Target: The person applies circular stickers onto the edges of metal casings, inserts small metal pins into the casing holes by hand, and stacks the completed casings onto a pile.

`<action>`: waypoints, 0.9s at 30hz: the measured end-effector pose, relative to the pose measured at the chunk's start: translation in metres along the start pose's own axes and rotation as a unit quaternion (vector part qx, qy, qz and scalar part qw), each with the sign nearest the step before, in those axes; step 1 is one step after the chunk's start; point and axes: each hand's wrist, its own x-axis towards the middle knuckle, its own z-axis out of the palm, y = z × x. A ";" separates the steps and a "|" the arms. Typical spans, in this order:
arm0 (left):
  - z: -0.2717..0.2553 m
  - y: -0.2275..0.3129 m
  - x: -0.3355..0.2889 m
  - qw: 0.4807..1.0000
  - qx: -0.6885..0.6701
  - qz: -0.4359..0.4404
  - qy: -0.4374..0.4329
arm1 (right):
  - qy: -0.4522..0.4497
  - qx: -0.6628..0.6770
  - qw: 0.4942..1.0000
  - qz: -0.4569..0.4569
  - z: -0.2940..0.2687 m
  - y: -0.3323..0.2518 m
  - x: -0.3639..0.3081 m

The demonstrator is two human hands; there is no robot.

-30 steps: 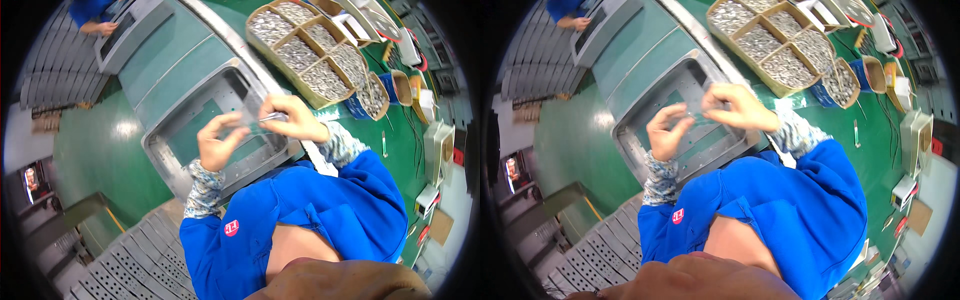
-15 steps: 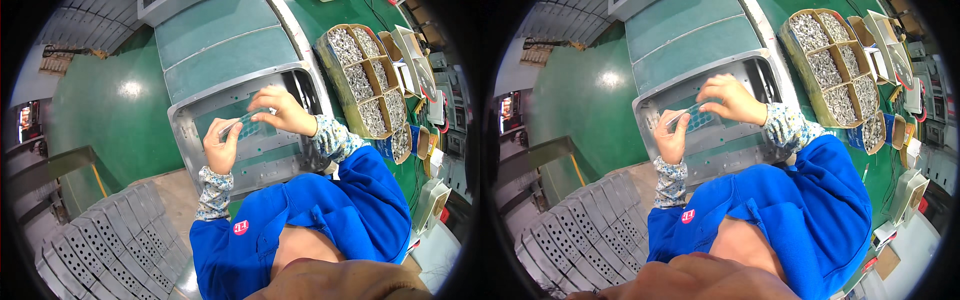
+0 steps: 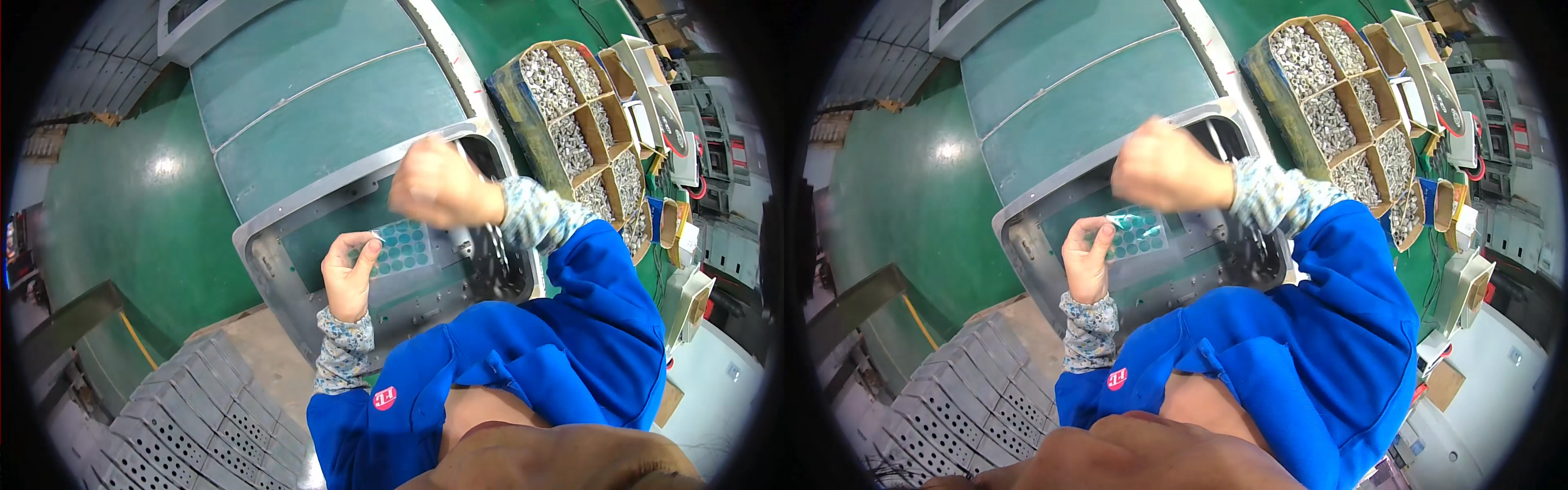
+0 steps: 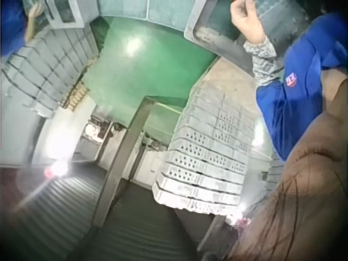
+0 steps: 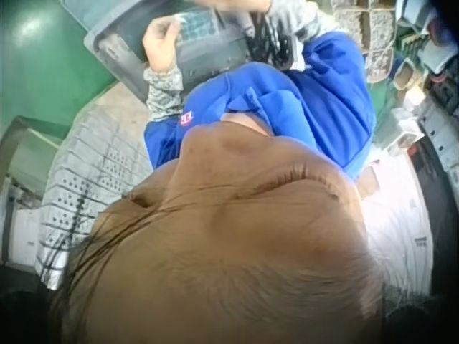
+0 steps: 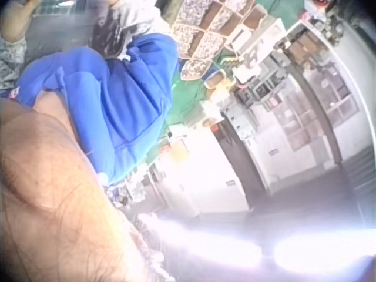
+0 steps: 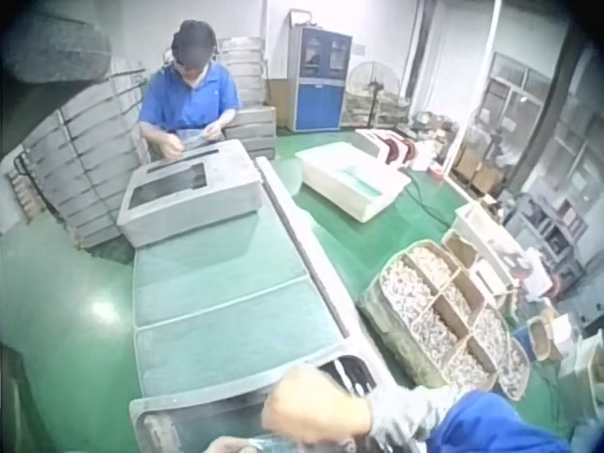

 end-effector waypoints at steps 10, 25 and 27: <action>0.002 -0.026 0.016 0.997 0.051 0.049 0.041 | -0.238 0.099 0.925 0.277 -0.033 0.105 -0.017; -0.006 -0.028 0.017 0.997 0.057 0.033 0.045 | -0.219 0.084 0.937 0.258 -0.025 0.105 -0.021; -0.007 -0.028 0.017 0.997 0.054 0.032 0.046 | -0.220 0.094 0.938 0.253 -0.027 0.105 -0.020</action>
